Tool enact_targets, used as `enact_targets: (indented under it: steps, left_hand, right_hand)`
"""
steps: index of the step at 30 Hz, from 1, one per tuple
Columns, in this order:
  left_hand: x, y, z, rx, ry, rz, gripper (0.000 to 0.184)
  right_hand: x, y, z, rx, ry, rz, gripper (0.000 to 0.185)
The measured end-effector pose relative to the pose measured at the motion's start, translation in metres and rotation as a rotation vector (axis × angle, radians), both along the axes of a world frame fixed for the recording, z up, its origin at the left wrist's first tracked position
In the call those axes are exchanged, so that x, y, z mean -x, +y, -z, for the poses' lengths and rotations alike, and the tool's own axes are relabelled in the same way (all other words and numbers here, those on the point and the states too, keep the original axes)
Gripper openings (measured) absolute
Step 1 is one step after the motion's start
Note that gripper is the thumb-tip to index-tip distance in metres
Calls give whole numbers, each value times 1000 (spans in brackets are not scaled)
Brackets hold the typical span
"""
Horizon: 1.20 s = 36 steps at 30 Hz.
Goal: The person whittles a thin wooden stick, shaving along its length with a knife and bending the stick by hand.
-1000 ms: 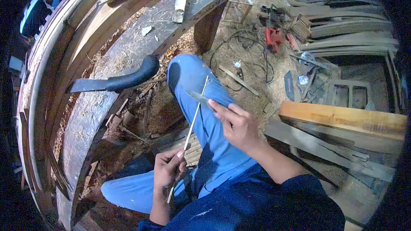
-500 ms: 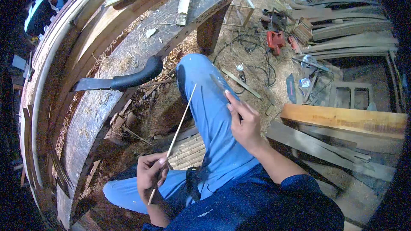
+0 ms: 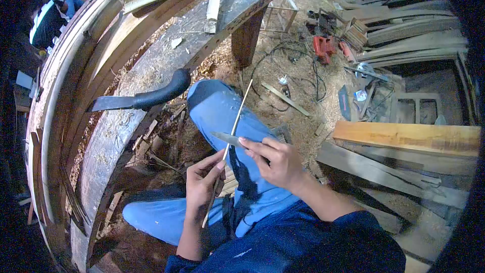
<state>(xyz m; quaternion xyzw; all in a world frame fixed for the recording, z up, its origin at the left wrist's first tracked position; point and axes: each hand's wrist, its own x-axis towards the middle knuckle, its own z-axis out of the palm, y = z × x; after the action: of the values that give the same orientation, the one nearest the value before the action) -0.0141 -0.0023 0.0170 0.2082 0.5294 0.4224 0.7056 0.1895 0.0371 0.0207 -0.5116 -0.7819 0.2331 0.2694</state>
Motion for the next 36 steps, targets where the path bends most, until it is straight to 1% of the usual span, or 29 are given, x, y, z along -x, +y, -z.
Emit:
enact_targets:
  steps: [5,8,11,13,14,15,17,22,24,28,30,33,36]
  left_hand:
    - [0,-1,9,14,-27,-24,32]
    - [1,-4,13,1,-104,-70,31]
    - [6,-12,10,39,-100,-51,30]
    - [10,-21,12,38,-96,-76,28]
    - [11,-23,8,94,-139,-106,29]
    - [13,-27,9,99,-142,-109,29]
    - [18,-36,12,68,-103,-103,30]
    - [27,-50,14,91,-202,-93,30]
    - [24,-48,14,84,-173,-79,31]
    - [15,-36,12,81,-146,-105,28]
    - [10,-24,9,79,-129,-107,28]
    - [5,-17,12,33,-142,-111,29]
    - [5,-14,12,2,-120,-124,28]
  right_hand:
    - [4,-5,-1,44,4,9,38]
    - [6,-4,3,36,-9,15,38]
    - [6,0,4,48,-4,68,38]
    - [3,10,3,49,74,64,38]
    - [-2,11,10,55,54,74,38]
    - [-2,12,12,60,50,71,38]
    - [-3,17,13,-1,98,107,37]
    - [-5,20,15,-41,62,166,38]
    - [-8,20,20,-86,61,179,39]
    - [-5,8,13,-114,53,140,40]
    - [-4,-3,8,-17,-68,12,42]
    - [3,-5,-2,38,-54,1,43]
    - [6,-4,1,30,-81,11,42]
